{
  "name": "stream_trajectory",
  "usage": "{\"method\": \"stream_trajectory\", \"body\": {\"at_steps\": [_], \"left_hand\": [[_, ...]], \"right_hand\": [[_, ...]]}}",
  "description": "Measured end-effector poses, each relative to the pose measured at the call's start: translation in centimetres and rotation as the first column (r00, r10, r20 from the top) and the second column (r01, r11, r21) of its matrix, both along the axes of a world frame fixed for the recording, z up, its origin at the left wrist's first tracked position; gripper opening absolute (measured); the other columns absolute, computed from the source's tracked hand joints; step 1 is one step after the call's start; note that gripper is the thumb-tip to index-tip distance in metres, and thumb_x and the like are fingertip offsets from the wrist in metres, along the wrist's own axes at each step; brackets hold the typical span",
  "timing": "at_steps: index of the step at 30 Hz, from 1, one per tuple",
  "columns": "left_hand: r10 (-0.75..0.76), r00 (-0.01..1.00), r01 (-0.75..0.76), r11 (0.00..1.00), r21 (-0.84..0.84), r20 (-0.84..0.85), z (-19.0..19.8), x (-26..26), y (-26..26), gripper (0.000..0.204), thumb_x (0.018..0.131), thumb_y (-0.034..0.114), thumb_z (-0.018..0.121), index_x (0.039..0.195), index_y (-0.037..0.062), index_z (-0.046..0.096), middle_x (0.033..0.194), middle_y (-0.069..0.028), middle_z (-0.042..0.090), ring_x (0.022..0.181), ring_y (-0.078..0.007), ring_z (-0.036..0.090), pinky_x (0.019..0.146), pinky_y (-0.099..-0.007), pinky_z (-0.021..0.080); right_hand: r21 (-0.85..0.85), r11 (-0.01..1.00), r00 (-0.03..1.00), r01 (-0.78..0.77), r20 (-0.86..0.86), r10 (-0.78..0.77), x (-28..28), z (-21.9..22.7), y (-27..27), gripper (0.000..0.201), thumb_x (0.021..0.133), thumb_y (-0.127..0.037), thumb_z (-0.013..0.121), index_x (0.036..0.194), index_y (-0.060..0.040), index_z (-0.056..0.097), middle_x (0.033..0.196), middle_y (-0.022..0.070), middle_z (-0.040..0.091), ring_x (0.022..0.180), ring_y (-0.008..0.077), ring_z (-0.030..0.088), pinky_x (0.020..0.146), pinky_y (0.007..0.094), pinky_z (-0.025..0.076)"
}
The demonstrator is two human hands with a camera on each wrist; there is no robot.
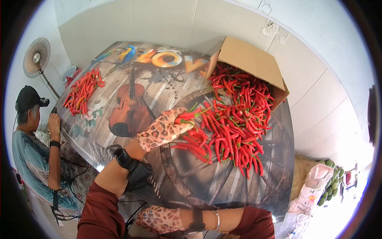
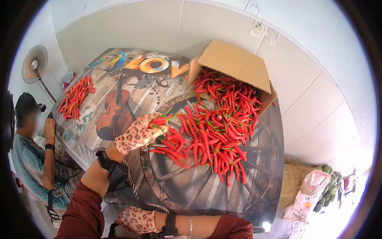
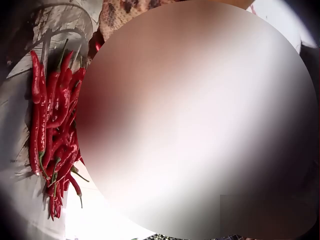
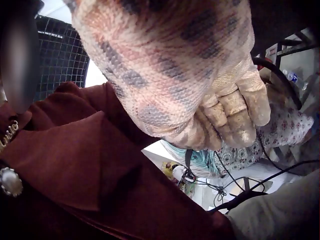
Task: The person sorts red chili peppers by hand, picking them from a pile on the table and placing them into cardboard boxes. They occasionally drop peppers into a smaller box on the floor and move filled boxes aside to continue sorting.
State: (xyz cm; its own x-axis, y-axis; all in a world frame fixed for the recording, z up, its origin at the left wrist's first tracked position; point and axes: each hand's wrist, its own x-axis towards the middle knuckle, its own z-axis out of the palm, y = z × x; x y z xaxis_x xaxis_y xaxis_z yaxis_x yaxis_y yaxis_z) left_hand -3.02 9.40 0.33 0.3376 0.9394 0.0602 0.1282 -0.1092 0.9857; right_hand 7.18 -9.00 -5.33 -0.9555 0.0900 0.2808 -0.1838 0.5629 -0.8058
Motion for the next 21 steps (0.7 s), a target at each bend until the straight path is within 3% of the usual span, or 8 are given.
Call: {"method": "stream_trajectory", "body": {"at_steps": [1,2,3,5,11,15,17,21], "left_hand": [[0.052,0.956,0.077,0.907,-0.415,0.290,0.8,0.1,-0.2,0.027,0.088,0.017,0.065,0.108,0.0034,0.054,0.087,-0.0039,0.059,0.060,-0.0064,0.052,0.052,-0.0199,0.043],[-0.208,0.948,0.261,0.942,-0.213,0.242,0.5,-0.6,0.0,0.032,0.087,0.022,0.067,0.112,0.0044,0.056,0.082,-0.0026,0.058,0.051,-0.0042,0.048,0.044,-0.0185,0.037],[-0.208,0.948,0.260,0.943,-0.209,0.240,0.2,-0.6,0.1,0.032,0.087,0.022,0.067,0.112,0.0044,0.056,0.082,-0.0026,0.058,0.051,-0.0042,0.048,0.044,-0.0185,0.037],[-0.063,0.995,0.045,0.975,-0.217,-0.077,0.1,-0.3,0.2,0.039,0.086,0.024,0.067,0.117,0.0029,0.056,0.080,-0.0024,0.059,0.051,-0.0033,0.047,0.045,-0.0185,0.037],[0.118,0.985,-0.099,0.984,0.146,-0.125,-2.1,-1.0,1.4,0.040,0.087,0.019,0.066,0.120,-0.0012,0.055,0.091,-0.0070,0.065,0.080,-0.0099,0.059,0.064,-0.0211,0.048],[0.067,0.963,-0.024,0.986,0.163,-0.262,-1.3,0.1,0.7,0.044,0.084,0.014,0.067,0.122,-0.0015,0.052,0.121,-0.0133,0.054,0.101,-0.0189,0.059,0.081,-0.0291,0.050],[0.217,0.783,0.203,0.797,0.570,-0.583,-2.7,0.5,0.0,0.050,0.081,0.015,0.067,0.126,0.0015,0.051,0.129,-0.0151,0.049,0.113,-0.0266,0.053,0.091,-0.0338,0.047],[-0.039,0.792,0.364,0.831,0.420,-0.609,-2.3,0.4,-0.4,0.059,0.080,0.016,0.066,0.134,0.0061,0.046,0.136,-0.0163,0.046,0.124,-0.0317,0.045,0.104,-0.0366,0.037]], "right_hand": [[-0.021,1.000,1.000,-0.009,0.000,0.009,0.0,0.0,0.1,0.023,0.079,-0.011,0.055,0.100,-0.0033,0.059,0.091,0.0143,0.062,0.083,0.0324,0.060,0.073,0.0364,0.048],[-0.042,0.999,1.000,-0.019,-0.002,0.018,0.0,0.0,0.2,0.023,0.079,-0.011,0.055,0.100,-0.0033,0.059,0.091,0.0145,0.062,0.083,0.0325,0.060,0.073,0.0364,0.048],[-0.062,0.998,1.000,-0.028,-0.005,0.028,0.0,0.0,0.3,0.023,0.079,-0.012,0.056,0.100,-0.0033,0.059,0.091,0.0146,0.062,0.083,0.0326,0.060,0.073,0.0364,0.048],[-0.103,0.993,0.999,-0.050,-0.012,0.049,-0.1,0.0,0.5,0.024,0.079,-0.012,0.056,0.101,-0.0033,0.059,0.091,0.0149,0.062,0.083,0.0327,0.060,0.073,0.0365,0.048],[-0.220,0.970,0.995,-0.102,-0.029,0.098,-0.5,0.5,0.4,0.025,0.079,-0.012,0.056,0.102,-0.0033,0.060,0.091,0.0158,0.062,0.082,0.0332,0.060,0.072,0.0366,0.048],[-0.014,0.999,0.986,-0.046,0.158,0.047,-0.8,2.0,0.2,0.028,0.079,-0.016,0.061,0.100,0.0017,0.063,0.090,0.0195,0.064,0.082,0.0345,0.062,0.072,0.0404,0.050],[-0.051,0.998,0.992,-0.032,0.122,0.038,-0.6,1.8,-0.1,0.026,0.079,-0.014,0.061,0.099,0.0022,0.063,0.087,0.0190,0.063,0.079,0.0345,0.061,0.070,0.0403,0.050],[-0.093,0.995,0.999,-0.022,0.034,0.025,-0.3,1.4,-0.1,0.025,0.078,-0.013,0.059,0.099,0.0002,0.062,0.088,0.0179,0.063,0.080,0.0343,0.061,0.071,0.0390,0.049]]}}
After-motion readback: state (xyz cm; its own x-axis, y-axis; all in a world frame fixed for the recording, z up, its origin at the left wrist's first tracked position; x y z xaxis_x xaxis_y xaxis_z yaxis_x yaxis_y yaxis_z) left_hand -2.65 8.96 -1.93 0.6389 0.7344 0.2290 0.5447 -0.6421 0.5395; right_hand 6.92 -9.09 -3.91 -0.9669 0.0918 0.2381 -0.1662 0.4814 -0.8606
